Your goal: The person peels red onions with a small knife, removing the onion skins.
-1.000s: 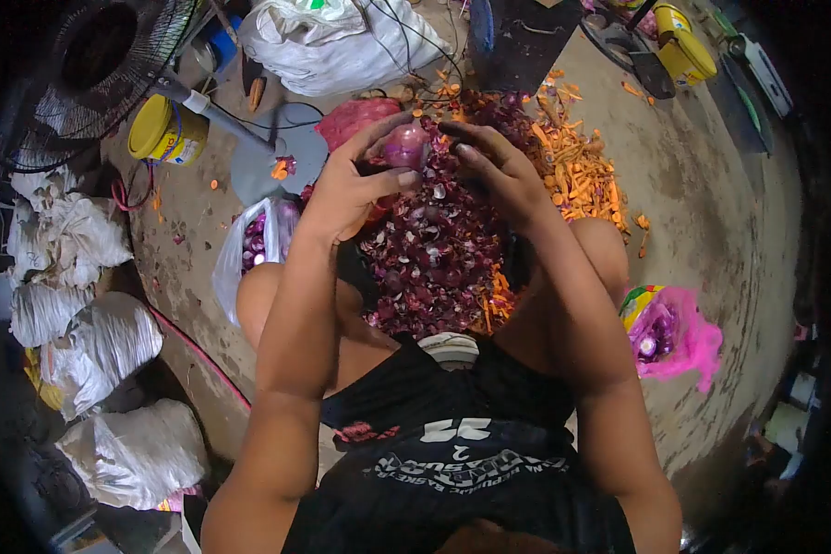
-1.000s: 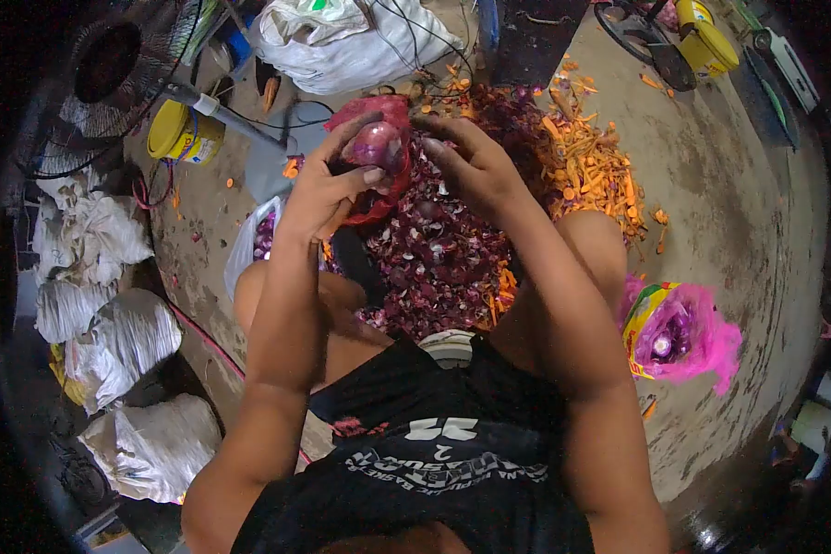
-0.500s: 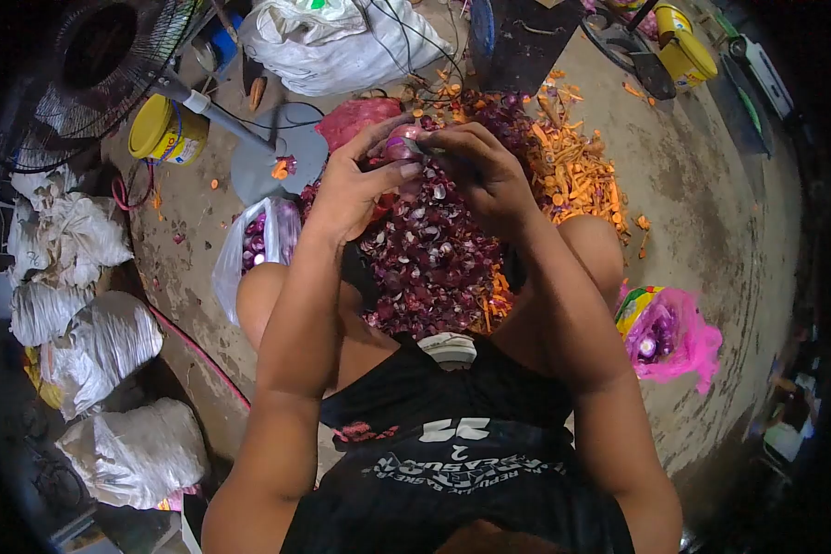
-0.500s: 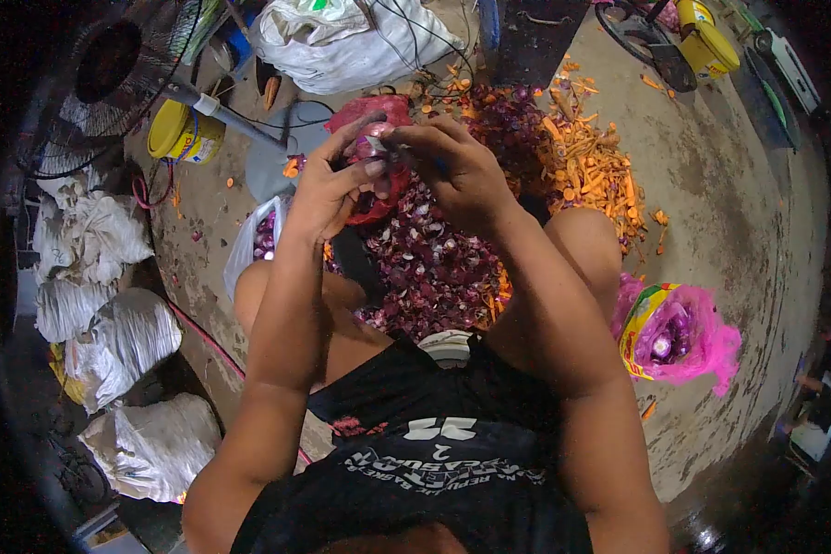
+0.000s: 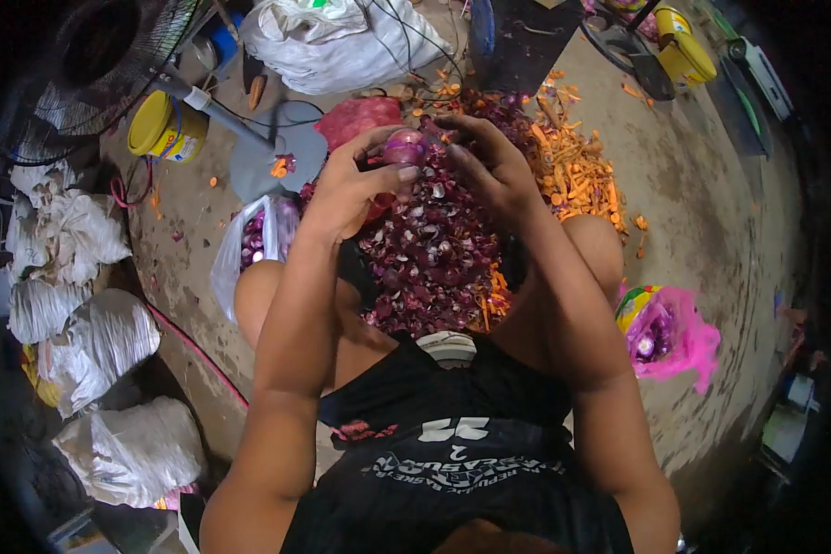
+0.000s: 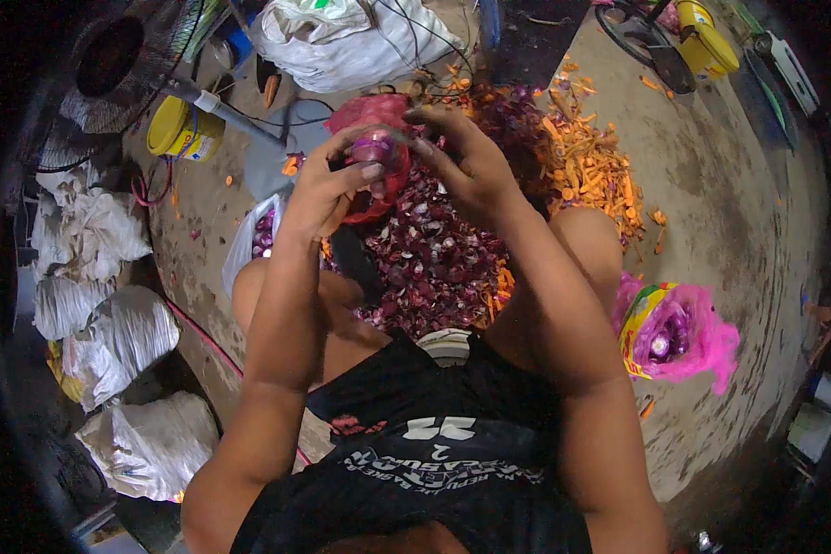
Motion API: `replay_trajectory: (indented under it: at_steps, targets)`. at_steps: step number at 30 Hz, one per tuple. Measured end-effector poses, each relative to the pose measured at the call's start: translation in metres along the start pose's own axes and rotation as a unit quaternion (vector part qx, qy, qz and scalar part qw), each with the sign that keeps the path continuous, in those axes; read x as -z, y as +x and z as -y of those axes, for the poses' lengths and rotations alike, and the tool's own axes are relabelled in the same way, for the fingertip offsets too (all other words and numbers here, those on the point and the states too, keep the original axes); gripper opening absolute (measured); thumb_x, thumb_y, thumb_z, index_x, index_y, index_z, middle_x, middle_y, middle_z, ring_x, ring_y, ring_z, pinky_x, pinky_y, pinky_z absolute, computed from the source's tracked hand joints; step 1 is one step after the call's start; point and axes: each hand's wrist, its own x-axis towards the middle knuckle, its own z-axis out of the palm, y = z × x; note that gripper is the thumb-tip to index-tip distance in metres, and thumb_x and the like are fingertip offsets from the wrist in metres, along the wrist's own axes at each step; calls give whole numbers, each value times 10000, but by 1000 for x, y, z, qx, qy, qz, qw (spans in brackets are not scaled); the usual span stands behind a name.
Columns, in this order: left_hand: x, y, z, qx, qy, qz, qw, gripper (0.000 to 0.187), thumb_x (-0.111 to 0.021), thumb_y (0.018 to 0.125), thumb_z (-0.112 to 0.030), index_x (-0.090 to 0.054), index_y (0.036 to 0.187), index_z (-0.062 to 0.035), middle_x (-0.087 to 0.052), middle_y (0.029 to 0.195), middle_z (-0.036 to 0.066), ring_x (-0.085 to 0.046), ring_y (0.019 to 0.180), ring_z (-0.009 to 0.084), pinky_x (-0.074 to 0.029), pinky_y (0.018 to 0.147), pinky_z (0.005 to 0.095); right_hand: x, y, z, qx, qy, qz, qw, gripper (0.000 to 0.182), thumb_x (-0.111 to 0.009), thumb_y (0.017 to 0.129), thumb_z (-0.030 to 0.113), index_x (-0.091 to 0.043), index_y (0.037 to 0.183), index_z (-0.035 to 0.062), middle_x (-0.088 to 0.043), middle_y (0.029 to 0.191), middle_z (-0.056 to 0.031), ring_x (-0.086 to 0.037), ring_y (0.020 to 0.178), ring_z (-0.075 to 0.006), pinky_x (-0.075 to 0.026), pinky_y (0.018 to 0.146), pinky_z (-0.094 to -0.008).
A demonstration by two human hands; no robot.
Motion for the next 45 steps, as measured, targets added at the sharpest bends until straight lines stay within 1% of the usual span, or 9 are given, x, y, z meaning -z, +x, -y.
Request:
replay_trajectory:
  at_steps: [3,6,9,18,21,27,33,39,45]
  targets:
    - [-1,0,0,-6,9,-8,1000,537,-766,776,20,-577,1277,57,-660,1033,98,-650,819,166,-549,704,294,-1,-1,7,151,-104,-5,983,324,-629,952,114,-609,1274,85,-654,1102,-137,-641,1028,-272,-493,910,-370]
    - [0,0,1,-3,20,-7,1000,521,-775,772,14,-597,1261,49,-665,1027,92,-651,827,161,-548,704,290,-5,1,8,184,-88,12,979,297,-626,943,92,-636,1240,85,-652,1061,-133,-638,1003,-298,-502,880,-372]
    - [-2,-2,-3,4,28,-21,999,521,-781,766,12,-610,1257,39,-669,1031,87,-655,838,161,-550,714,291,-1,1,6,153,-106,42,982,306,-585,956,10,-637,1250,74,-638,1139,-123,-630,1061,-233,-473,938,-319]
    - [1,-3,-4,-10,98,16,995,597,-742,726,28,-588,1303,31,-650,1161,93,-634,1009,172,-509,907,307,-11,5,-12,67,59,-9,996,283,-563,983,52,-625,1258,34,-663,1101,-79,-611,1072,-155,-466,951,-294]
    - [-1,-7,-8,-4,117,39,992,612,-739,716,34,-583,1309,37,-649,1192,102,-629,1072,187,-478,987,321,-4,8,-2,-42,108,-19,993,277,-559,1003,83,-614,1267,21,-648,1181,-75,-588,1125,-148,-454,986,-286]
    - [-1,-10,-11,19,65,9,998,597,-739,734,3,-585,1310,30,-653,1119,76,-626,941,145,-515,833,284,-1,-1,-1,-71,140,57,986,316,-575,1006,116,-595,1313,42,-637,1254,-83,-575,1178,-152,-462,1001,-311]
    - [0,-7,-7,-7,98,3,995,566,-746,762,-2,-590,1307,7,-645,1031,50,-615,817,125,-512,735,260,-8,-1,3,69,71,64,993,281,-598,985,77,-643,1257,26,-664,1208,-103,-608,1141,-165,-477,989,-316]
    - [3,-5,-5,-3,100,6,995,588,-760,740,8,-587,1302,21,-647,1090,62,-618,947,137,-514,826,274,-6,1,0,92,63,50,992,263,-572,977,20,-663,1224,13,-676,1186,-106,-625,1120,-177,-473,994,-311]
    - [3,-8,-6,3,139,21,990,653,-803,688,-27,-582,1299,35,-638,1176,91,-614,1067,183,-492,946,310,-6,4,-1,-34,100,14,994,291,-557,998,76,-632,1274,20,-672,1193,-91,-612,1112,-157,-462,999,-301]
